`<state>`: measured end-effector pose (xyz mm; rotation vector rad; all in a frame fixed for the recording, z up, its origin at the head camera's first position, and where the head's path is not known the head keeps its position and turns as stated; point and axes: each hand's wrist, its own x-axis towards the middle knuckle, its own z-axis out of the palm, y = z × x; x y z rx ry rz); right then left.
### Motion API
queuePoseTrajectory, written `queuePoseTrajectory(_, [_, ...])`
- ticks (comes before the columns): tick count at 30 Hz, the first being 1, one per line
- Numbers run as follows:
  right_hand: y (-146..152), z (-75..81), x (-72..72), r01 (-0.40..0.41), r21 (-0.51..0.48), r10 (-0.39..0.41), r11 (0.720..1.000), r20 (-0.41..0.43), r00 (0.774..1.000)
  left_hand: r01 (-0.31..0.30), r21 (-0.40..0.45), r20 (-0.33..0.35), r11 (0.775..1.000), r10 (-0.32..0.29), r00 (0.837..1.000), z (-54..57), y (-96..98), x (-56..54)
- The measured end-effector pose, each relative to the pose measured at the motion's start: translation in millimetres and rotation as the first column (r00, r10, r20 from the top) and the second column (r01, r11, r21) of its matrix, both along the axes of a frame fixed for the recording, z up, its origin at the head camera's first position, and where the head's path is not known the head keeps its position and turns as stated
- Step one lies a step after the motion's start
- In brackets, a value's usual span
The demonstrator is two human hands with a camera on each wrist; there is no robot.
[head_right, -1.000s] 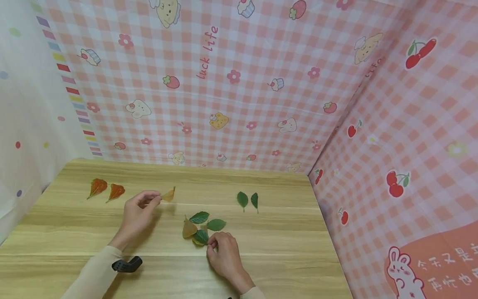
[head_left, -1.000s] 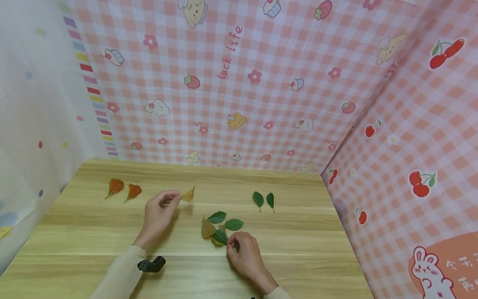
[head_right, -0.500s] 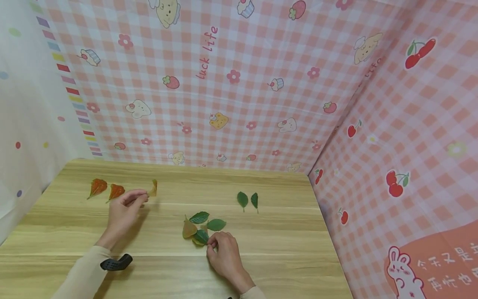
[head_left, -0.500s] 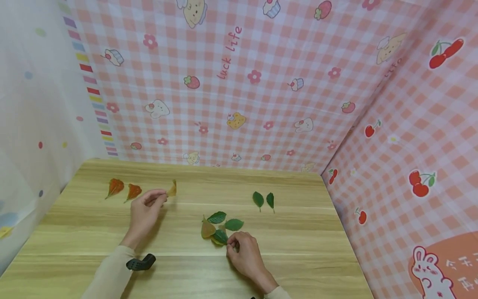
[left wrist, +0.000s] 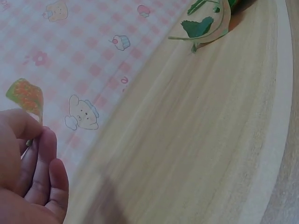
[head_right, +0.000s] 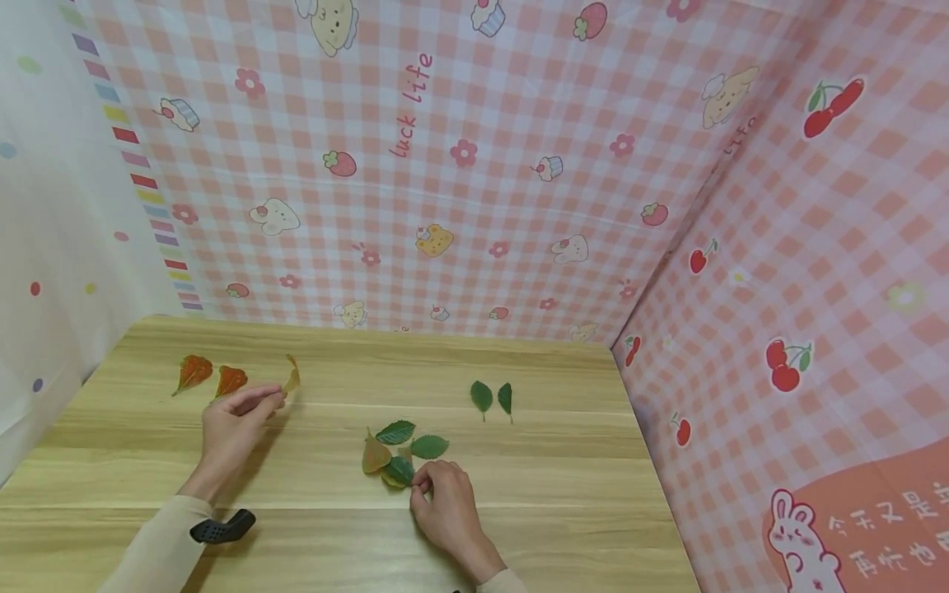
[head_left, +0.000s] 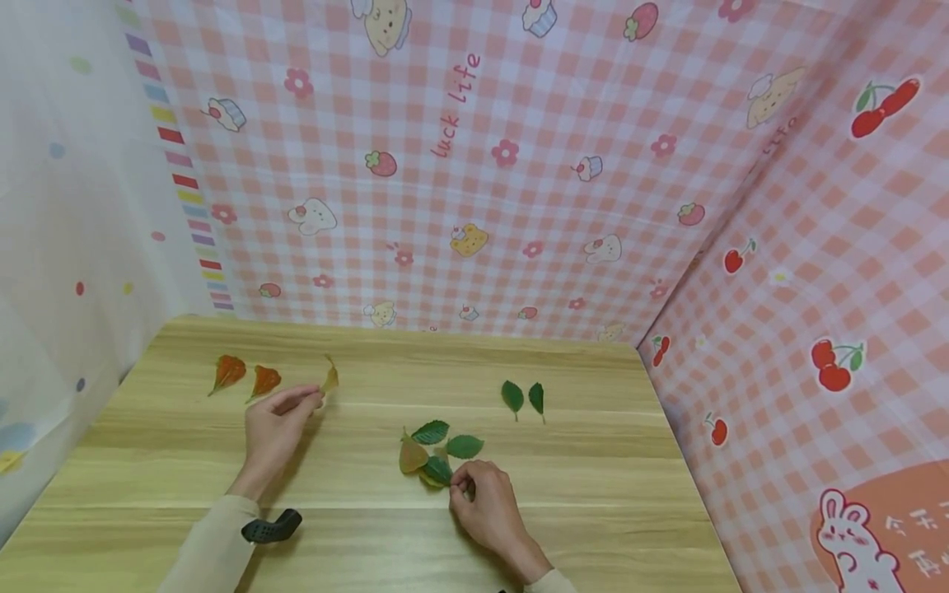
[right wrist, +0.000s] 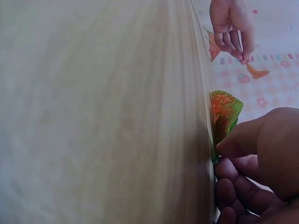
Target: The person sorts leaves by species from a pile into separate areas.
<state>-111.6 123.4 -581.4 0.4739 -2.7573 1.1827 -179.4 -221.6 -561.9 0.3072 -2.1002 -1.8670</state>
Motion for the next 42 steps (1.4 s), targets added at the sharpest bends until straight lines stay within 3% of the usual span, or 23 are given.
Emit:
queuePoseTrajectory(10, [0,-0.9,0.3,0.002,-0.003,-0.002,1.000,-0.010,1.000,-0.057,0.055,0.070,0.997,0.053,0.996,-3.2,-2.5,0.5])
queuePoseTrajectory(21, [0,0.0,0.7,0.006,-0.003,-0.006,1.000,0.002,1.000,-0.034,0.000,0.058,0.999,0.034,0.998,-7.3,-14.2,2.8])
queuePoseTrajectory(31, [-1,-0.4,0.2,0.015,0.003,-0.015,1.000,-0.002,1.000,-0.034,-0.035,0.113,0.999,0.038,0.993,-6.8,-28.1,4.1])
queuePoseTrajectory(42, [-1,-0.2,0.6,0.020,0.005,-0.020,1.000,0.000,1.000,-0.052,-0.161,0.122,0.986,0.072,0.990,-5.1,-36.4,9.6])
